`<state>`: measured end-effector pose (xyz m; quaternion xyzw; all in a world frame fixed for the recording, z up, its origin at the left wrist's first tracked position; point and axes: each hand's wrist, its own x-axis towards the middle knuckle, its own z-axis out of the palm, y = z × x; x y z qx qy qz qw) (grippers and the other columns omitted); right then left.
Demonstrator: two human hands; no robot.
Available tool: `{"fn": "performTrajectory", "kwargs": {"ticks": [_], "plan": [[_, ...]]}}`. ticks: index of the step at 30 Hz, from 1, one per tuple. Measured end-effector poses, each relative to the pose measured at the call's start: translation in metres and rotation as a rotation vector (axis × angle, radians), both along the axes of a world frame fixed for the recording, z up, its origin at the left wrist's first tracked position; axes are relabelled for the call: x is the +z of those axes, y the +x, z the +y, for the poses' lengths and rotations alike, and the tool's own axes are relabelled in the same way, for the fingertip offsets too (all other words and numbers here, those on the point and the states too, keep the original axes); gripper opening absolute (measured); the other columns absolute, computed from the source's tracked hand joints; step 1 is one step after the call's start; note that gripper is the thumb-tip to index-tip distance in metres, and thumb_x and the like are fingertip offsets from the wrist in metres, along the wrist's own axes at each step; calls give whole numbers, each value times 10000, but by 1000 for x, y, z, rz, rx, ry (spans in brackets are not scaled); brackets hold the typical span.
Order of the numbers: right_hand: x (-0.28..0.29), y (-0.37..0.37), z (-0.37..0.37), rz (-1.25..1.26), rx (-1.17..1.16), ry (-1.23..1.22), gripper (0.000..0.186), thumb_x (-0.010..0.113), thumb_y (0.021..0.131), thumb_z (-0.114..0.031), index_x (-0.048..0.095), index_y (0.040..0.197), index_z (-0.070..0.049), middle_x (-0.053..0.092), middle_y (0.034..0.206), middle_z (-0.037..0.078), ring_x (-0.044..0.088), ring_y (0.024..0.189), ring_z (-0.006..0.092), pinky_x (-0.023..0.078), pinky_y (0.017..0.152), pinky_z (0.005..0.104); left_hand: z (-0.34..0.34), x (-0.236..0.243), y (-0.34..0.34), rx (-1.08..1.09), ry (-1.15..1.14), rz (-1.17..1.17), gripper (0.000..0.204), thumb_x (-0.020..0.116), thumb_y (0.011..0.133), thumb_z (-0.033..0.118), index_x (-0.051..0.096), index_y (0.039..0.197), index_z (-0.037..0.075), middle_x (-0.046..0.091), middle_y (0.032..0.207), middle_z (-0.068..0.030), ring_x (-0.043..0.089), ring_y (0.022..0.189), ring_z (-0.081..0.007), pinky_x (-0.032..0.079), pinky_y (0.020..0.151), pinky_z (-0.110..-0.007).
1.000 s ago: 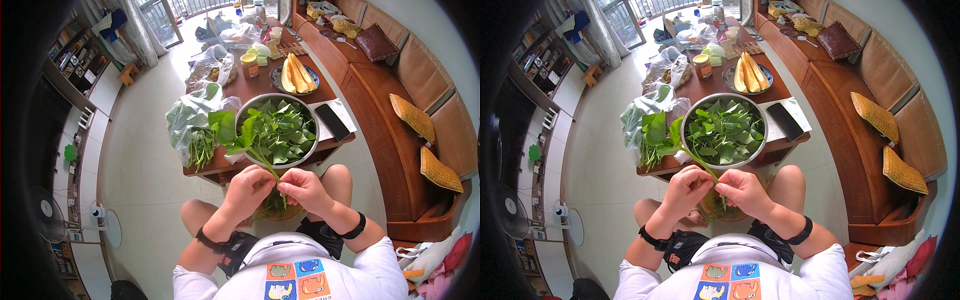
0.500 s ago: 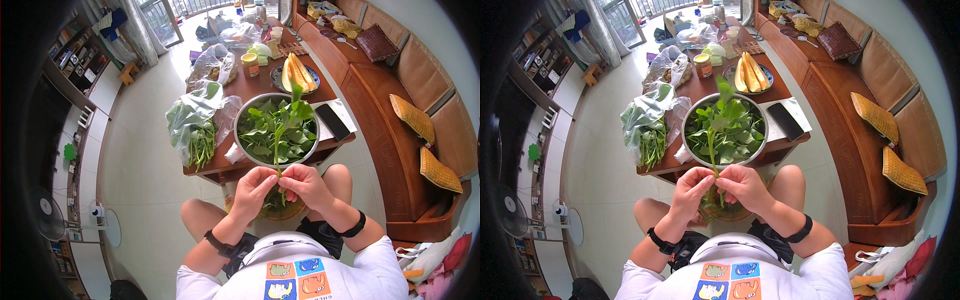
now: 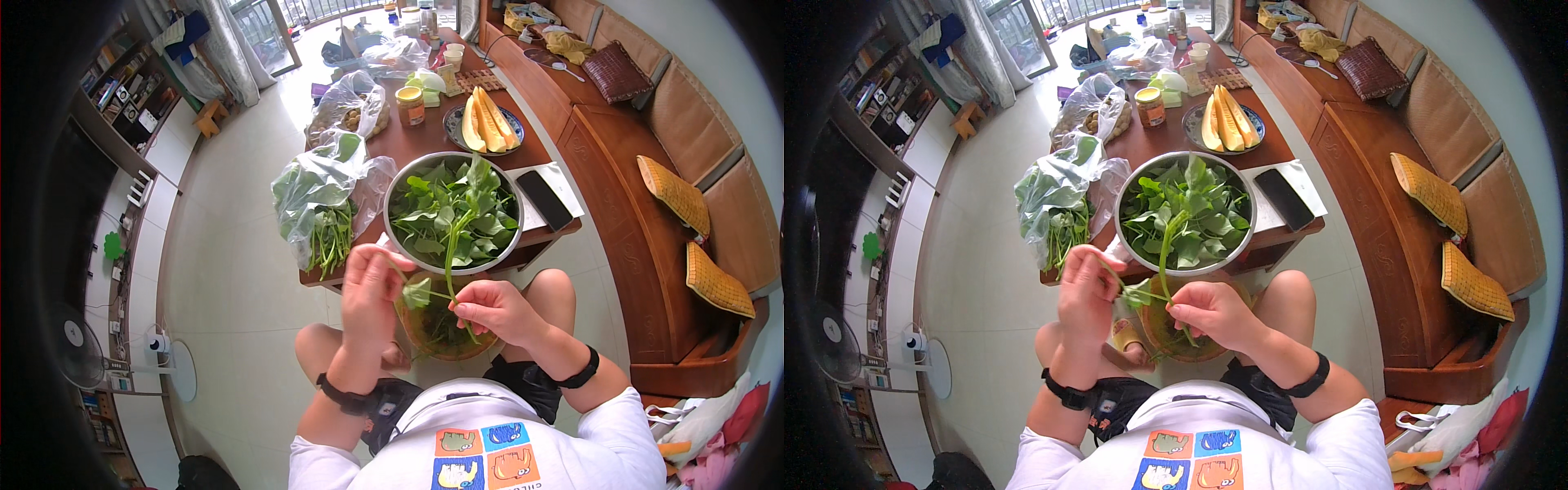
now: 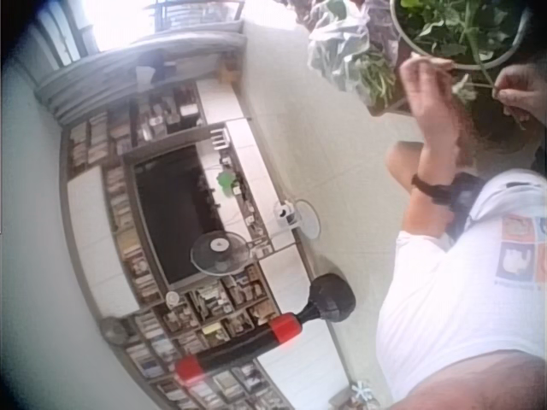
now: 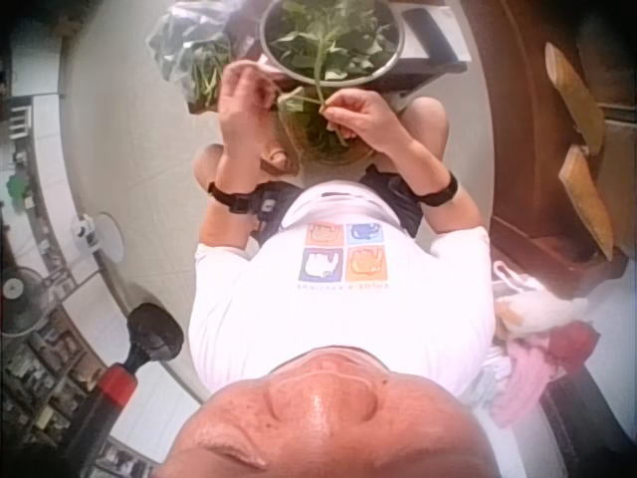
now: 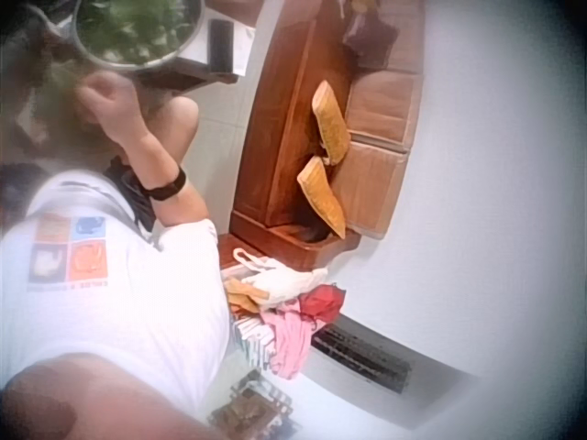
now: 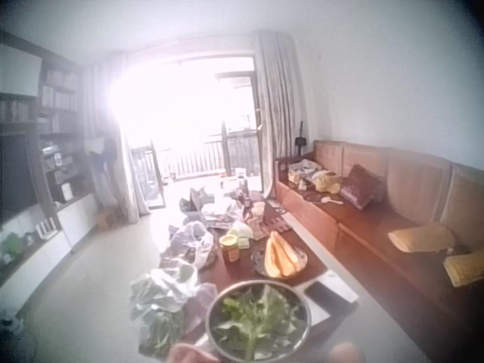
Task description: The person strips the leaves from vegetable stalks by hand, placing the leaves into a metal bowl and discarding the stems into a plastic basket.
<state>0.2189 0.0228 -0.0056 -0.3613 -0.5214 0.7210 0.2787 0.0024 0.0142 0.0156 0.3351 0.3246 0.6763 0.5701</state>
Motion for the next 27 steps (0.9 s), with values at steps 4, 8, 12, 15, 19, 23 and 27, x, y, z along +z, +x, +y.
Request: {"fn": "performTrajectory", "kwargs": {"ticks": [4, 8, 12, 15, 19, 23, 27], "plan": [[-6, 5, -1, -14, -3, 75, 157, 620, 942, -140, 665, 1016, -9, 646, 790, 2, 574, 696, 55, 462, 598, 206, 10, 3, -33, 126, 56, -81, 84, 478, 1012, 151, 535, 1036, 94, 582, 828, -37, 481, 714, -100, 370, 618, -239], [-11, 10, -2, -69, 7, 116, 160, 616, 932, -126, 668, 1010, 3, 626, 773, -11, 546, 699, 51, 454, 624, 218, 8, 6, -35, 76, 142, 8, 70, 512, 979, 111, 539, 1023, 63, 491, 775, -3, 473, 754, -96, 359, 647, -231], [1, 9, -2, -109, 58, 168, 157, 623, 925, -126, 667, 988, 11, 623, 767, -10, 535, 697, 44, 442, 619, 220, -4, 10, -17, -72, 30, 543, 211, 693, 844, -9, 592, 1021, 45, 505, 784, 15, 436, 597, -83, 359, 540, -207], [1, 11, -2, -122, 85, 211, 154, 621, 925, -123, 669, 986, 10, 630, 771, -1, 540, 703, 48, 444, 626, 222, -2, 12, -2, 82, 403, 1175, 171, 718, 784, 4, 665, 931, 75, 565, 813, -47, 594, 605, -174, 494, 559, -286], [4, 12, -4, -119, 102, 269, 149, 624, 919, -117, 672, 986, 7, 635, 771, 11, 546, 706, 57, 453, 631, 231, 0, 3, -1, 161, 573, 1315, 134, 727, 766, 55, 655, 872, 96, 586, 846, -66, 613, 637, -248, 518, 551, -337], [-1, 13, -2, -145, 90, 449, 148, 636, 899, -94, 669, 1003, 7, 635, 767, 28, 554, 710, 65, 460, 627, 241, 1, 10, -1, 108, 635, 1345, 114, 728, 775, 83, 637, 845, 89, 604, 846, -66, 626, 656, -256, 521, 569, -347], [-1, 13, -2, -190, 108, 353, 153, 638, 882, -70, 659, 1014, 5, 652, 802, 38, 573, 708, 75, 473, 622, 254, -1, 9, -4, -85, 525, 1339, 109, 720, 776, 63, 640, 849, 70, 627, 817, -76, 641, 692, -267, 520, 588, -351]]}}
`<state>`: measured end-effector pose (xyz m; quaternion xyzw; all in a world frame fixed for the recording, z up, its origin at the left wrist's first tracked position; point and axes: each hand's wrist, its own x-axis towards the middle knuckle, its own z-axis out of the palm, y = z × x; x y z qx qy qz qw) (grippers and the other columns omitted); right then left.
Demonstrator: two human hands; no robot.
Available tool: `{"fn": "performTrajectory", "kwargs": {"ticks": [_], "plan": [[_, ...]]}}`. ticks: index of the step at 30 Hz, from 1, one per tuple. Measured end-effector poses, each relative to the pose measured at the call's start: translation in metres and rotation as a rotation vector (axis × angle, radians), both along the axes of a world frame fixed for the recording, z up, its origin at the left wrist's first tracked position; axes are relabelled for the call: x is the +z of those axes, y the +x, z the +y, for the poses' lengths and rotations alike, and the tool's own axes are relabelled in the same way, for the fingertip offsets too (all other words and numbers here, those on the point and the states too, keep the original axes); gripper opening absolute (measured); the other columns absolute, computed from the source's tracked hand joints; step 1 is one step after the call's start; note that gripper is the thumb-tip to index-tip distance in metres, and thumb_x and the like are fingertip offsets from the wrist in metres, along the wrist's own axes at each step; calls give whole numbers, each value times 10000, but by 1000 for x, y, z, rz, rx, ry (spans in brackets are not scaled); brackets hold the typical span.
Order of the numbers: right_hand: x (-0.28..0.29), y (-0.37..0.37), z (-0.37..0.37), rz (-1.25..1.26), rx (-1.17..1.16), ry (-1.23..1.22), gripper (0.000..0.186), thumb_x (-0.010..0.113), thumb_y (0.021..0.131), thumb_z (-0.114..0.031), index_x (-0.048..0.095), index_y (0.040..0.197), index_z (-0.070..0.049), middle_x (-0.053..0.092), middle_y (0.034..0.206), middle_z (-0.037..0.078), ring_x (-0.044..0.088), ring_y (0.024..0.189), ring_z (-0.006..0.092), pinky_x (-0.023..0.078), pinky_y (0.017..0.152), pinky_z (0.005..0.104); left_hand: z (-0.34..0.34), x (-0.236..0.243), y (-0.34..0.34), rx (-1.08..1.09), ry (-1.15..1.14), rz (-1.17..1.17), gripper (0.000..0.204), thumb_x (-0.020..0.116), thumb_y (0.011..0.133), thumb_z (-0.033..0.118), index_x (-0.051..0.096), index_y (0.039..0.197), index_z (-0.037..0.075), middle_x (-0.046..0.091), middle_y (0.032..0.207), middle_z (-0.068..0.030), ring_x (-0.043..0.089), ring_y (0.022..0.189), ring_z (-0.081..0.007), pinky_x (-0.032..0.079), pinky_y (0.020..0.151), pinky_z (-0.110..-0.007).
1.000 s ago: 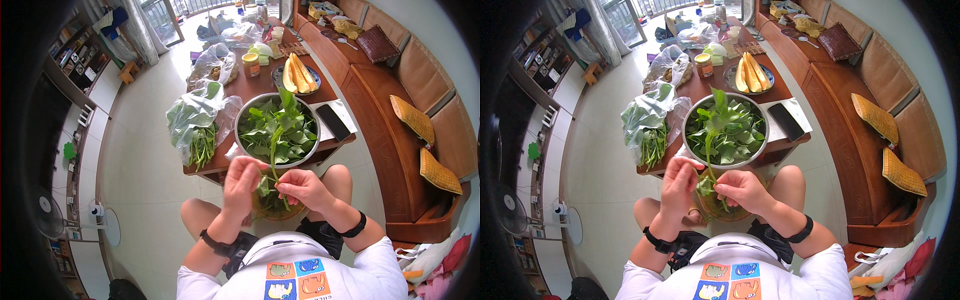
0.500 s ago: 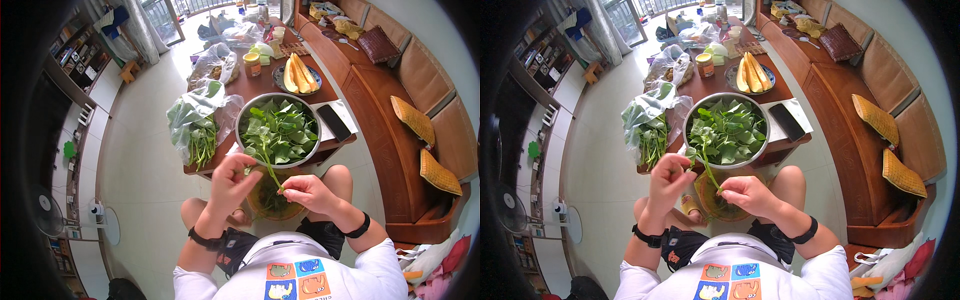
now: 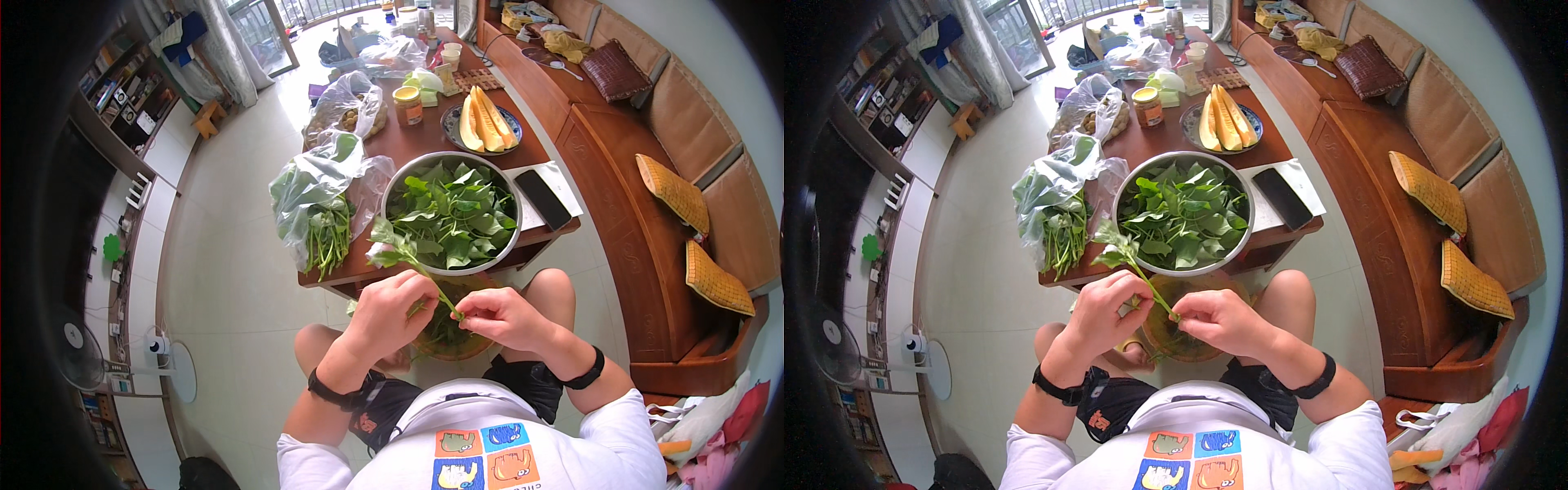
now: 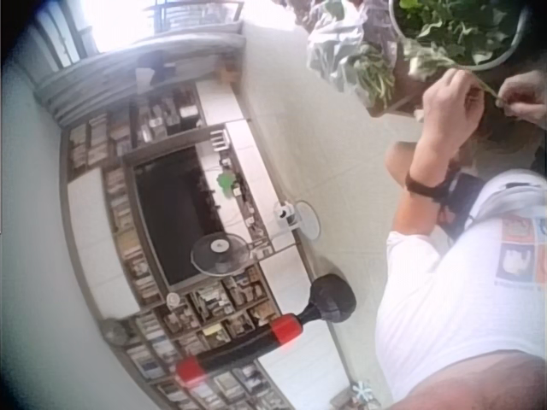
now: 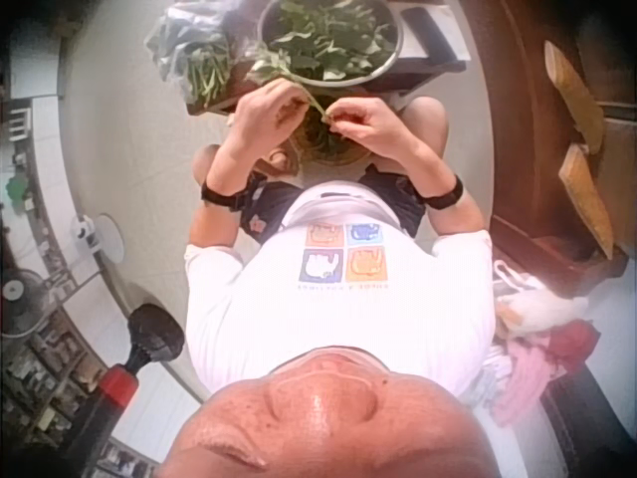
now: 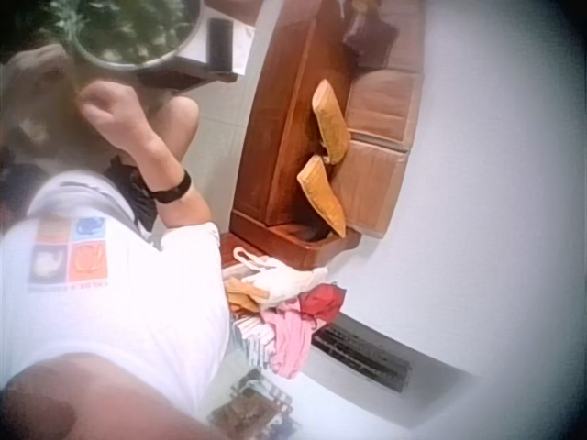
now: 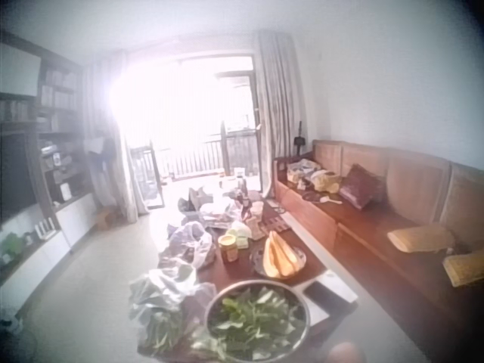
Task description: The person strips the leaves from vegetable stalks by hand, placing the leaves into a metal bowl and discarding the stems into a plastic basket.
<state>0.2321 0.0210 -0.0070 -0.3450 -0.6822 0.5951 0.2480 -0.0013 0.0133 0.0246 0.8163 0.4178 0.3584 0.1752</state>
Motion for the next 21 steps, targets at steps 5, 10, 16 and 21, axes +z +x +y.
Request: {"fn": "performTrajectory", "kwargs": {"ticks": [5, 10, 16, 21], "plan": [[2, -2, -2, -52, -58, 118, 162, 640, 845, -55, 650, 996, 1, 652, 809, 76, 600, 679, 143, 494, 630, 291, -3, 5, -3, -6, -154, -15, 103, 702, 806, 62, 685, 907, 57, 657, 818, -92, 649, 692, -268, 519, 592, -335], [-1, -6, 0, -144, -78, 626, 176, 639, 784, -36, 649, 957, -13, 643, 816, 136, 634, 710, 288, 525, 663, 352, -2, -2, -4, 19, -230, 43, 119, 704, 826, 117, 712, 924, 50, 682, 829, -114, 659, 686, -258, 525, 606, -322], [-1, -8, -1, -185, -94, 769, 151, 644, 774, -30, 637, 924, -16, 637, 802, 142, 640, 748, 323, 536, 678, 385, -3, -3, 1, 71, -297, -57, 89, 685, 823, 110, 691, 884, 46, 643, 843, -116, 642, 765, -303, 517, 673, -360], [-3, -12, -2, -227, -125, 829, 141, 653, 777, -25, 624, 915, -15, 617, 779, 137, 634, 725, 323, 533, 658, 394, -4, -25, 6, 126, -335, -246, 84, 699, 843, 71, 669, 890, 7, 597, 814, -38, 557, 673, -133, 437, 583, -253]]}}
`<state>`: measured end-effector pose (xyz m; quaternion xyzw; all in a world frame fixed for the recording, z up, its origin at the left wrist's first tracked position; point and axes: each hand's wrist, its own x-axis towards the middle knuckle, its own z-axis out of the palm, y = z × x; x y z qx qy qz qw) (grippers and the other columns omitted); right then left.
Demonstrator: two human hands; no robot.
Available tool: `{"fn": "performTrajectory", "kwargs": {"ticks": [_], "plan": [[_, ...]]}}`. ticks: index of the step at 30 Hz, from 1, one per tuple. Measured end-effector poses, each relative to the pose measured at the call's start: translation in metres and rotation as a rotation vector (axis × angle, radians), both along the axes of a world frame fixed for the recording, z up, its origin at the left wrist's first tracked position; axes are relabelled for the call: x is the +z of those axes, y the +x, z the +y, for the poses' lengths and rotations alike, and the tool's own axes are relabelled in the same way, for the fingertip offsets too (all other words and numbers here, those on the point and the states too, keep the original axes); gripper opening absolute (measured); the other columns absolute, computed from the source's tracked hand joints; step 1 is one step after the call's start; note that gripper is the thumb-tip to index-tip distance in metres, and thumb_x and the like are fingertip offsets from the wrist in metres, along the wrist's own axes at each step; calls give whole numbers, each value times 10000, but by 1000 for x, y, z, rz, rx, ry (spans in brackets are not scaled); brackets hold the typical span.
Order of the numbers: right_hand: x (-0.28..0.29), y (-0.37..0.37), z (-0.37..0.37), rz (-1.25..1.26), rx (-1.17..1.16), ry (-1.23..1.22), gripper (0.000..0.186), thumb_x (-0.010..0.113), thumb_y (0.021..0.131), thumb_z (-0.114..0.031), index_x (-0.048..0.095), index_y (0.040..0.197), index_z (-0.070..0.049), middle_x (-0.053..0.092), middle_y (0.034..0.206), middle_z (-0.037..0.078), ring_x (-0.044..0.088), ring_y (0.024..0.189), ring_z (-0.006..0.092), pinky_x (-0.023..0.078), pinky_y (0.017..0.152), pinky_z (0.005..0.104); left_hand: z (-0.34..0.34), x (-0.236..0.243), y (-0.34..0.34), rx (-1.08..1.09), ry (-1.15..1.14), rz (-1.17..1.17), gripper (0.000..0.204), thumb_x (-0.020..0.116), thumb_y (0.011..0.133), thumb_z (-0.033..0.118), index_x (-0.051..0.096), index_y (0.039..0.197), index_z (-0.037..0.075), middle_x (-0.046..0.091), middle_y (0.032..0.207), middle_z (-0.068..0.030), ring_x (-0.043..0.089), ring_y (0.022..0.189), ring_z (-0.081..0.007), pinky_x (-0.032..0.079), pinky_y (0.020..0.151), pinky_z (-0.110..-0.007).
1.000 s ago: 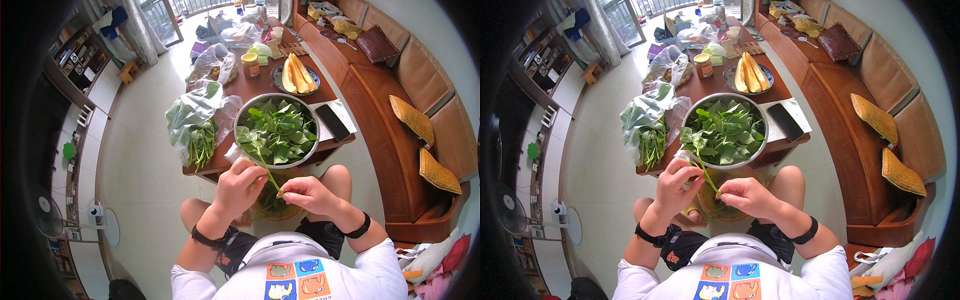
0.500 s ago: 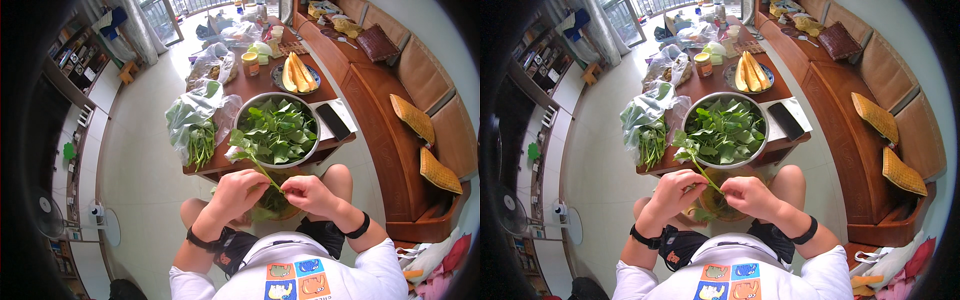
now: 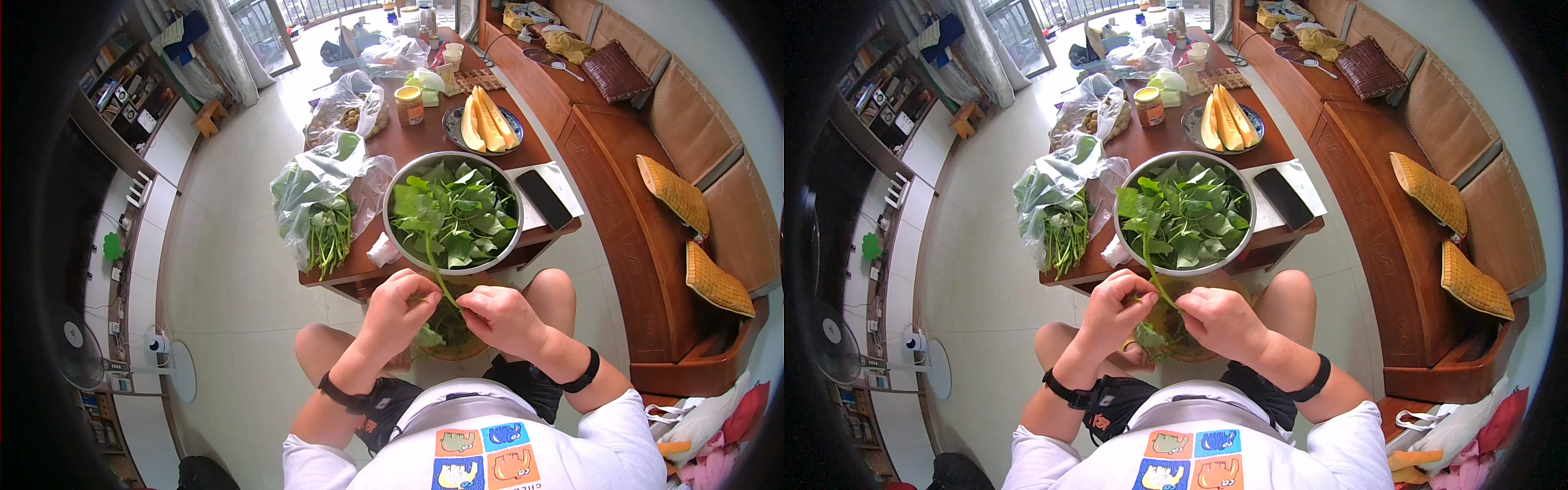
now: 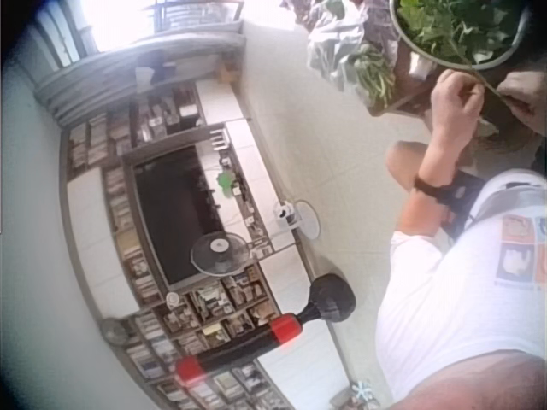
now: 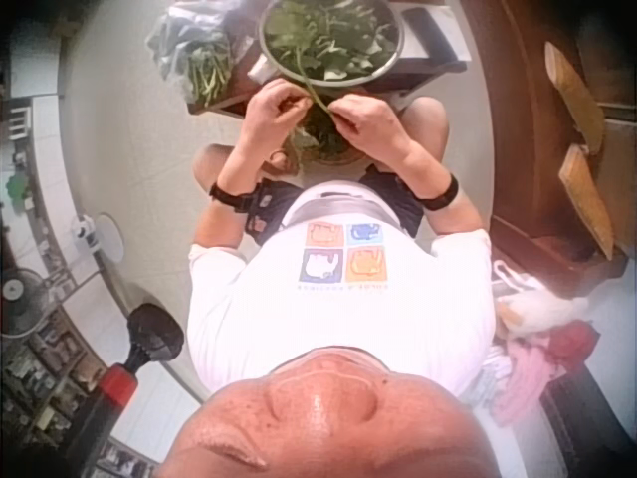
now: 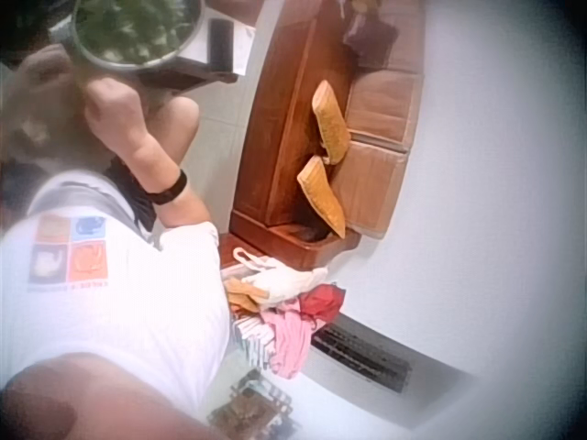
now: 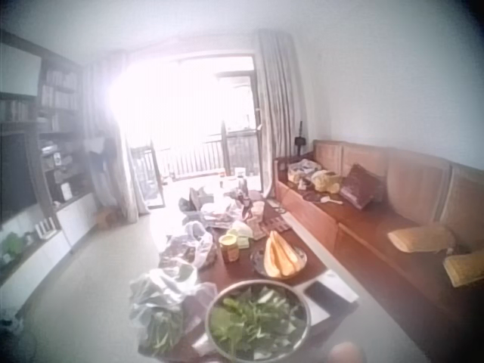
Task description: The person strips the leaves from vegetable stalks by hand, placing the leaves into a metal bowl and discarding the stems into a plastic basket.
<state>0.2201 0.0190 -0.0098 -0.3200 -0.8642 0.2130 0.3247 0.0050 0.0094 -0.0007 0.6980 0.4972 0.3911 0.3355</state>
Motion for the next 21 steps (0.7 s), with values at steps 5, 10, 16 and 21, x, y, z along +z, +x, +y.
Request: {"fn": "performTrajectory", "kwargs": {"ticks": [5, 10, 16, 21], "plan": [[4, -2, 0, -9, -19, 14, 138, 656, 780, -28, 624, 913, -18, 611, 774, 131, 633, 717, 321, 533, 647, 396, -3, -17, 9, 72, -274, -408, 84, 674, 904, 92, 658, 901, 10, 596, 790, 41, 509, 664, -31, 387, 561, -192], [4, -6, 0, -36, -33, 36, 127, 654, 783, -32, 616, 904, -20, 608, 772, 129, 634, 717, 321, 531, 639, 396, -4, -26, 21, 150, -352, -654, 94, 649, 942, 124, 650, 954, 32, 582, 763, 65, 476, 634, 6, 365, 539, -162], [5, -8, 0, -19, -52, 40, 130, 653, 780, -35, 612, 903, -21, 600, 752, 131, 635, 714, 319, 529, 633, 402, -5, -24, 25, 170, -543, -950, 81, 631, 952, 134, 616, 975, 58, 538, 728, 61, 412, 547, -2, 285, 458, -178], [7, -7, 0, -35, -48, 61, 116, 647, 778, -34, 609, 887, -22, 599, 747, 127, 636, 701, 312, 533, 637, 399, -2, -29, 20, 150, -552, -1079, 80, 608, 966, 147, 596, 993, 73, 550, 747, 44, 421, 550, -17, 292, 472, -176]]}}
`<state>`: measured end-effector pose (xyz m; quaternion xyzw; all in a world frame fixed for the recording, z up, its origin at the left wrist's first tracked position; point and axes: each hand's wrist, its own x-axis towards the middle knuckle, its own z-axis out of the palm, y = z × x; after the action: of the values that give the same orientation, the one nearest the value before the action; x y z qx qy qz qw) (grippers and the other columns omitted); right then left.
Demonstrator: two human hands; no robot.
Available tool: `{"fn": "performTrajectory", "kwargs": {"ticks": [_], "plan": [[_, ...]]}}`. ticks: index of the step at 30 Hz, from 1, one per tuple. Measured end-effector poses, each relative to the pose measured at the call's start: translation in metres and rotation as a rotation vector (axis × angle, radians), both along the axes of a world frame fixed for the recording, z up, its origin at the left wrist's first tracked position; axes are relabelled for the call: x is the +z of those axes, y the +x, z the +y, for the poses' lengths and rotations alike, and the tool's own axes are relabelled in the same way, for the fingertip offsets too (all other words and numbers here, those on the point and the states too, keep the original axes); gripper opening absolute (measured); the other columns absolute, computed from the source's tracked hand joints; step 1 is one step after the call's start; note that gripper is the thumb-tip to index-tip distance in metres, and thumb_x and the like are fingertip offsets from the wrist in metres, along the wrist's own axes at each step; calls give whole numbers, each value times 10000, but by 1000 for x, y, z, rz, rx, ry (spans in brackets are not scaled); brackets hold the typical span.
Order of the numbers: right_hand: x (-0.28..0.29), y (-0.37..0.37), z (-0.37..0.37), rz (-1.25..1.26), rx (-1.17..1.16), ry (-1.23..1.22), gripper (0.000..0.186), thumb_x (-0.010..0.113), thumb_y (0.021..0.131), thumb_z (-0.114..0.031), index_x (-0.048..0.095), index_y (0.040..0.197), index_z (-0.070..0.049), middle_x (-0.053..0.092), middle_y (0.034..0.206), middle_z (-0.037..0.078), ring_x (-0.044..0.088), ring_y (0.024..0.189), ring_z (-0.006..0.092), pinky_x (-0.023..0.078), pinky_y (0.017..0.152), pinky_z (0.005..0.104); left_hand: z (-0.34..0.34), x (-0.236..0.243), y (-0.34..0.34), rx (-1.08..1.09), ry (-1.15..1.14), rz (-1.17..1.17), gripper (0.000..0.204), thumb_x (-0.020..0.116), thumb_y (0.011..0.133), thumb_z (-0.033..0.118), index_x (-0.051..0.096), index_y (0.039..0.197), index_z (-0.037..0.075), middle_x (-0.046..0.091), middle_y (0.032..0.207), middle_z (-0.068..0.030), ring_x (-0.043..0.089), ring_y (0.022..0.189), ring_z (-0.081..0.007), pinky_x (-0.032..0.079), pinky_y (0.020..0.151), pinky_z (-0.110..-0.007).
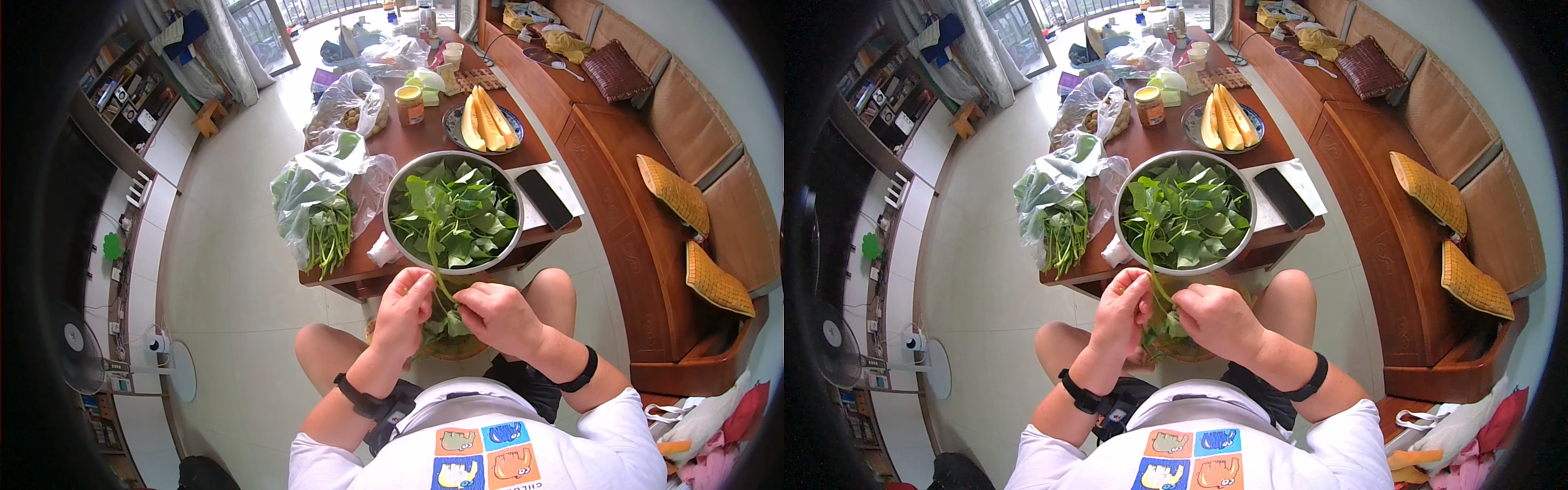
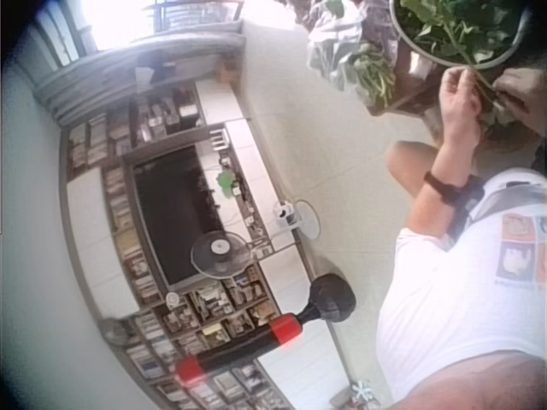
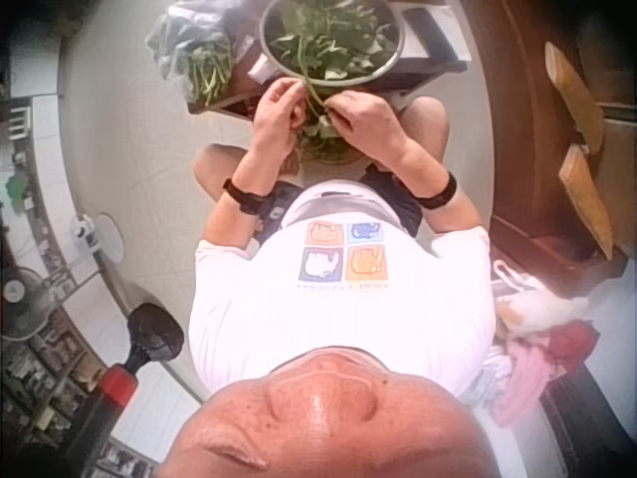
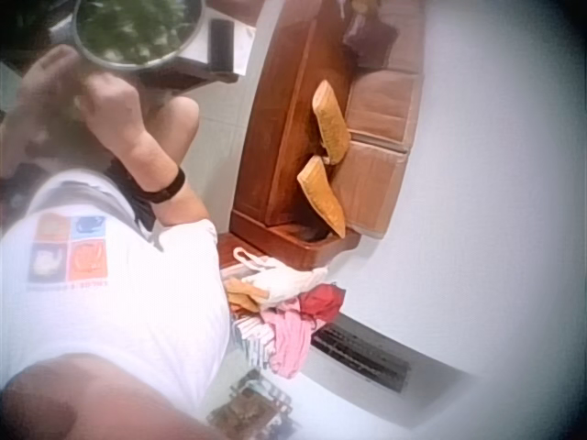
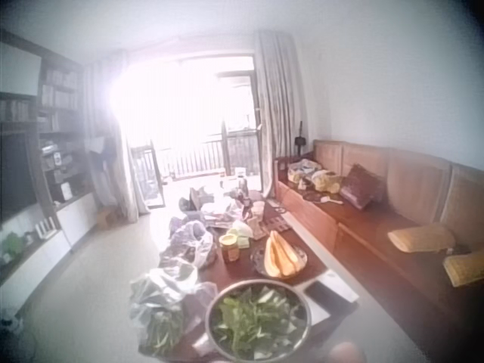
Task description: The person strips the leaves from vegetable stalks by hand, placing the leaves into a metal bowl and discarding the stems into a plastic basket.
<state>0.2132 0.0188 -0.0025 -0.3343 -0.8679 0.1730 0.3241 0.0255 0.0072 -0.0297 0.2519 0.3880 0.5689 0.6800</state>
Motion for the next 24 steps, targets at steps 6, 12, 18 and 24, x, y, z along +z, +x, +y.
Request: {"fn": "performTrajectory", "kwargs": {"ticks": [6, 12, 18, 24], "plan": [[-3, 3, -2, -28, 16, 0, 103, 646, 764, -36, 607, 859, -26, 595, 750, 117, 632, 705, 302, 533, 634, 387, 11, 14, -26, 150, 88, -4, 96, 515, 993, 195, 535, 985, 101, 615, 867, -31, 484, 636, -67, 345, 524, -205], [-3, 10, -2, -102, -2, 34, 110, 656, 745, -51, 611, 844, -40, 594, 745, 101, 627, 719, 286, 531, 636, 382, 19, 34, -65, 261, 214, -70, 90, 484, 971, 183, 512, 916, 117, 411, 713, 26, 440, 695, -103, 348, 625, -230], [3, 21, 1, 76, 88, -187, 148, 684, 766, -7, 679, 913, -18, 652, 786, 87, 627, 720, 233, 515, 639, 324, 11, 50, -71, 41, 388, 249, 47, 575, 918, 72, 610, 950, 68, 421, 652, 49, 385, 576, -62, 293, 538, -191], [4, 37, 10, 240, 282, -657, 141, 653, 836, -9, 679, 973, 2, 645, 812, 65, 602, 721, 129, 473, 636, 246, 11, 67, -48, -81, 831, 1184, 236, 718, 794, -7, 715, 1017, 70, 557, 784, -35, 534, 632, -139, 425, 556, -255]]}}
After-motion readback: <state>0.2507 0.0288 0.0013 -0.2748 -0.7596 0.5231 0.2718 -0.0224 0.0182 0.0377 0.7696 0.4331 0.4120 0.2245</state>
